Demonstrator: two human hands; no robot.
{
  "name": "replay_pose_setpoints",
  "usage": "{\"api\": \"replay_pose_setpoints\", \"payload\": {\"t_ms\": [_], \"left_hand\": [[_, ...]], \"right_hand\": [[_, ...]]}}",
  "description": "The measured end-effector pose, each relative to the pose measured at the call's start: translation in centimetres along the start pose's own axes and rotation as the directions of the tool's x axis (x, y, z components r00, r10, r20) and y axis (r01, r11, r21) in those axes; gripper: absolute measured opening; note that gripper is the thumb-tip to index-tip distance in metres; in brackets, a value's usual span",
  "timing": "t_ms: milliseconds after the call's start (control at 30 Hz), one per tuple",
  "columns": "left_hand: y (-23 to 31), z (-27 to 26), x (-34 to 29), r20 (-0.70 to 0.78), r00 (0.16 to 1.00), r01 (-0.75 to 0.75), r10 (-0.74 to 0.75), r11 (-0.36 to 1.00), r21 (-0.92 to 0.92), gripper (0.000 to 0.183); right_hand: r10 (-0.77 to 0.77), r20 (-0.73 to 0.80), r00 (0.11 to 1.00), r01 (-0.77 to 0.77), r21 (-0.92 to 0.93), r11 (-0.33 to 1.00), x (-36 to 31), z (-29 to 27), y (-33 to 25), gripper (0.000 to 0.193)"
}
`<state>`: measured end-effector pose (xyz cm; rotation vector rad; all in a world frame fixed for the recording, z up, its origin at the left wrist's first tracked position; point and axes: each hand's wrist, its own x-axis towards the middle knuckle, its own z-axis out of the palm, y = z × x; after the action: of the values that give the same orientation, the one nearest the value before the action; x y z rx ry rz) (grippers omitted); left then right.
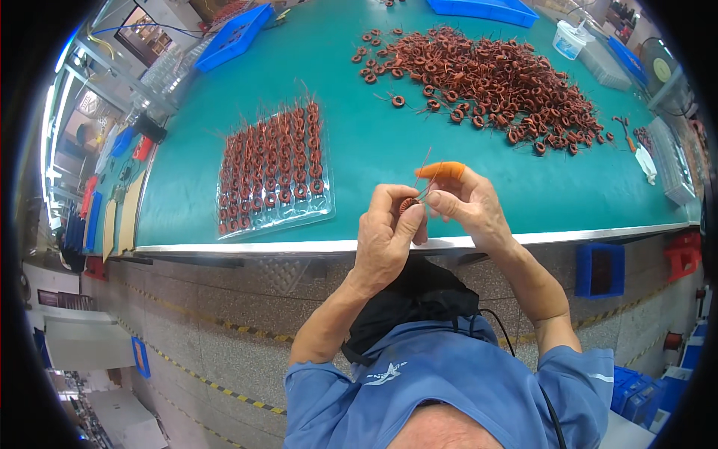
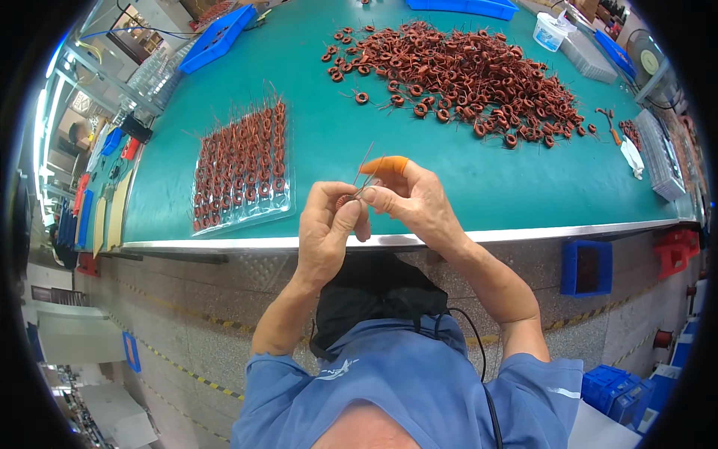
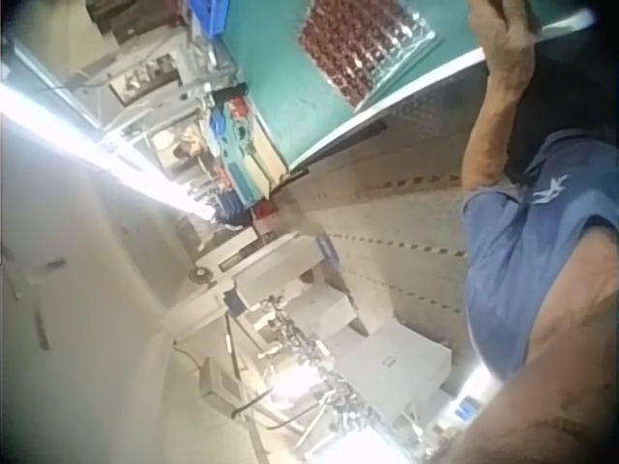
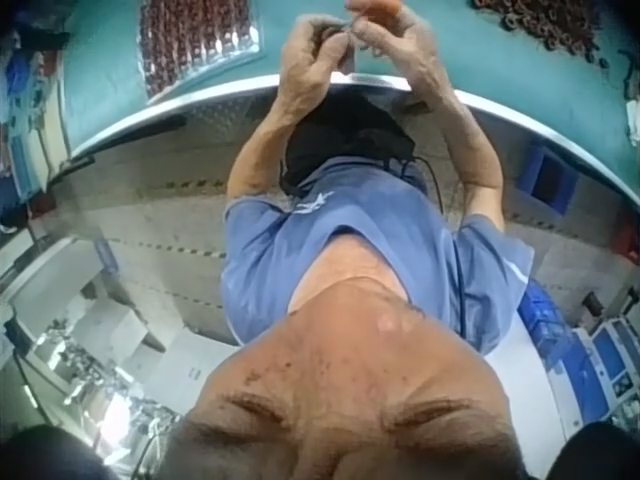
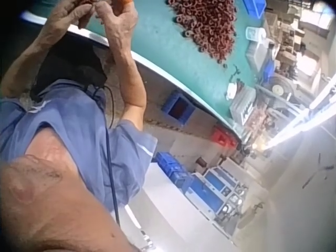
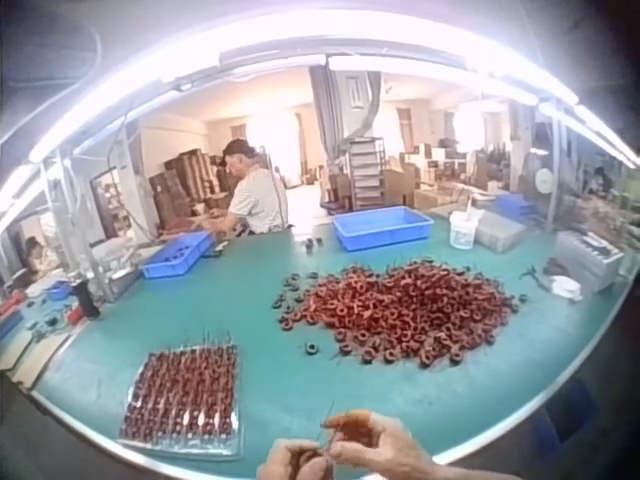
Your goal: Assembling toroidal inductors and placing them into an organizer tray in a factory setting.
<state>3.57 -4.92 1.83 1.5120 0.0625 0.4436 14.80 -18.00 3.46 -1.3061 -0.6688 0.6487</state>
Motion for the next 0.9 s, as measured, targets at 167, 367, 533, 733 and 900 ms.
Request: {"api": "replay_pose_setpoints", "payload": {"t_ms": [167,367,533,733,900], "left_hand": [[0.0,0.5,0.2,0.01,1.0,0.0,0.001,0.995,-0.097,0.019],[-0.5,1.0,0.5,-0.083,0.996,-0.028,0.019,0.994,-0.107,0.019],[-0.7,1.2,1.0,-0.119,0.993,-0.011,-0.004,0.992,-0.129,0.015],[-0.5,-2.5,0.2,-0.189,0.974,-0.136,0.127,0.99,-0.034,0.01],[0.6,-10.7,-1.6,-0.472,0.869,-0.08,0.147,0.984,0.158,0.006]], "right_hand": [[-0.057,0.055,0.997,0.045,0.185,0.982,0.2,0.0,-0.2,0.039],[-0.209,-0.039,0.977,0.211,0.03,0.977,-0.3,0.9,0.8,0.032],[-0.271,-0.121,0.955,0.265,-0.06,0.962,-0.1,1.4,1.3,0.029],[-0.201,-0.128,0.971,0.167,-0.232,0.958,0.8,-0.2,1.3,0.029],[-0.408,-0.225,0.885,0.115,-0.743,0.659,2.3,-9.8,2.8,0.028]]}}
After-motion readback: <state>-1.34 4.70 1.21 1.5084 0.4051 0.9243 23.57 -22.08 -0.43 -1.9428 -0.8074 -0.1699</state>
